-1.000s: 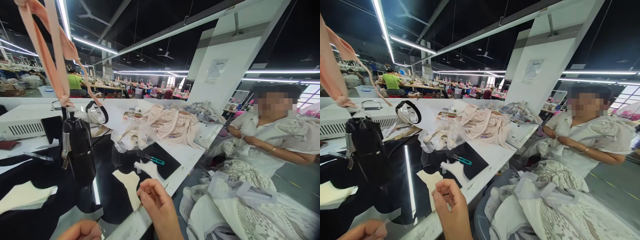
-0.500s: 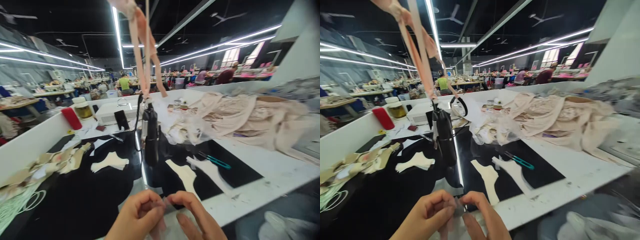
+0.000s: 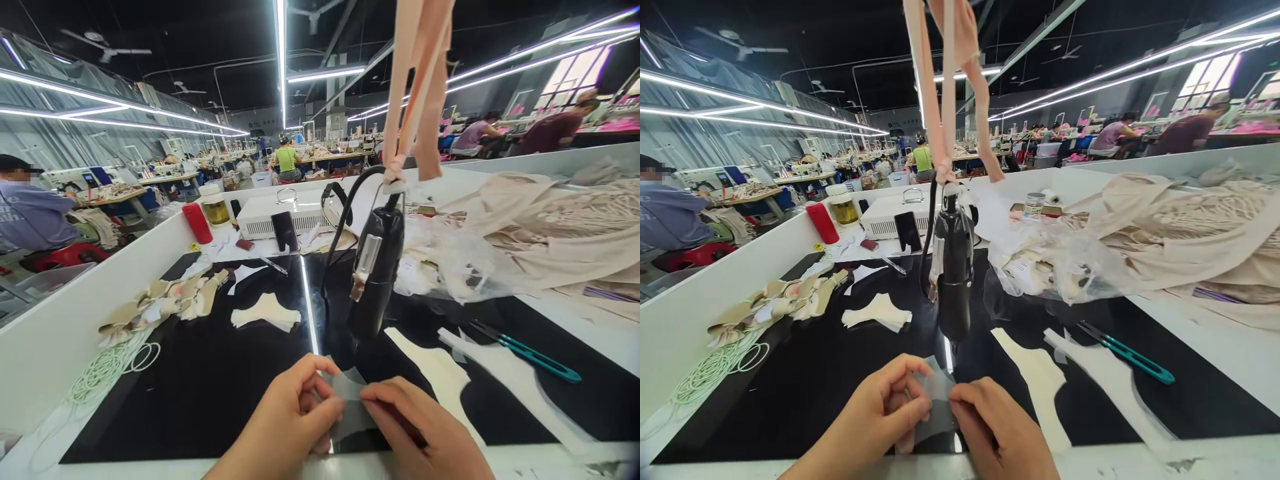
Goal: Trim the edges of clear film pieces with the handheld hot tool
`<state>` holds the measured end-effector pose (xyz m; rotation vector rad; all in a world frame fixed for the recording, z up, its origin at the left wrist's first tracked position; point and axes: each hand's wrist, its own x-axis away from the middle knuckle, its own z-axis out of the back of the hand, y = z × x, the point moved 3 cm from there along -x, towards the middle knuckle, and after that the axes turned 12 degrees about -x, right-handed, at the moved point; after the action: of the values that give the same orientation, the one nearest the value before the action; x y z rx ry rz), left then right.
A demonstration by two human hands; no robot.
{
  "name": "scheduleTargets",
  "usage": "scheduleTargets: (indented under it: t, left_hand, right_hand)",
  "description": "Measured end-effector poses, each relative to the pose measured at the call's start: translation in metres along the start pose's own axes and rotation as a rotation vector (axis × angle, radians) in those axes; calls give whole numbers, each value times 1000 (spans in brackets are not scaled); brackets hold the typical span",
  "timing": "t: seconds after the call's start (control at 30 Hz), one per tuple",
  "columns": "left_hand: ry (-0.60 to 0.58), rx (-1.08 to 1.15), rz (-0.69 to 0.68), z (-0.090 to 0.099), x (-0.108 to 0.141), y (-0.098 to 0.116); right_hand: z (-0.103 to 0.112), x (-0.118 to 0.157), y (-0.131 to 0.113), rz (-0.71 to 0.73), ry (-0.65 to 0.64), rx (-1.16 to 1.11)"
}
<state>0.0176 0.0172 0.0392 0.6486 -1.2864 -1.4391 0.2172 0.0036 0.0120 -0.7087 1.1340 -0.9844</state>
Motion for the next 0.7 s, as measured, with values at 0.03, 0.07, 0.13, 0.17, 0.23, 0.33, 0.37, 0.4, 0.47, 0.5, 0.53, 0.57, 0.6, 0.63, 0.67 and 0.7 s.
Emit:
scheduleTargets:
  t: [0.03,0.07,0.13,0.17,0.23,0.33,0.37,0.4,0.47,0.5,0.53,0.57,0.6,0.63,0.67,0.7]
  left_hand:
    - [38,-78,-12,4,1,0]
    - [78,-179,-25,9,1,0]
    - [163,-413,-56,16,3,1]
    - [203,-526,-75,18,3,1]
    - [268,-712,-121,21,2,0]
    - [312,-934,-188,19,0,-5]
    - [320,-1003,-208,18,0,-6]
    - [323,-1065,-228,17,-1,-8]
    - [317,-1155,-252,15,-2,-10]
    - [307,-1181,-253,14,-3,-10]
    - [295,-1195,-248,14,-3,-11]
    - [283,-1202,-241,14,-4,-11]
    - [271,-1205,-233,14,-4,-11]
    - [261,-1204,-226,14,-4,-11]
    - [252,-1201,-218,14,-5,-11]
    - [247,-1199,-211,14,-5,-11]
  right_hand:
    - [-2,-3,2,35,-16,10]
    - [-5,-5,4,64,-33,22]
    - [-11,-10,8,92,-79,56]
    - [-14,-12,9,98,-104,85]
    - [-18,-17,9,130,-150,180]
    - [-21,-22,4,341,-201,403]
    - [-22,-23,3,423,-208,480]
    - [-22,-23,2,489,-214,548]
    - [-23,-23,4,540,-231,653]
    - [-23,-22,6,532,-245,686]
    - [-24,-21,9,519,-253,707]
    - [-24,-20,12,505,-262,717]
    - [-24,-20,15,488,-257,718]
    - [-25,-19,17,472,-249,714]
    - [-25,-19,19,465,-245,709]
    - [-25,-18,20,467,-243,706]
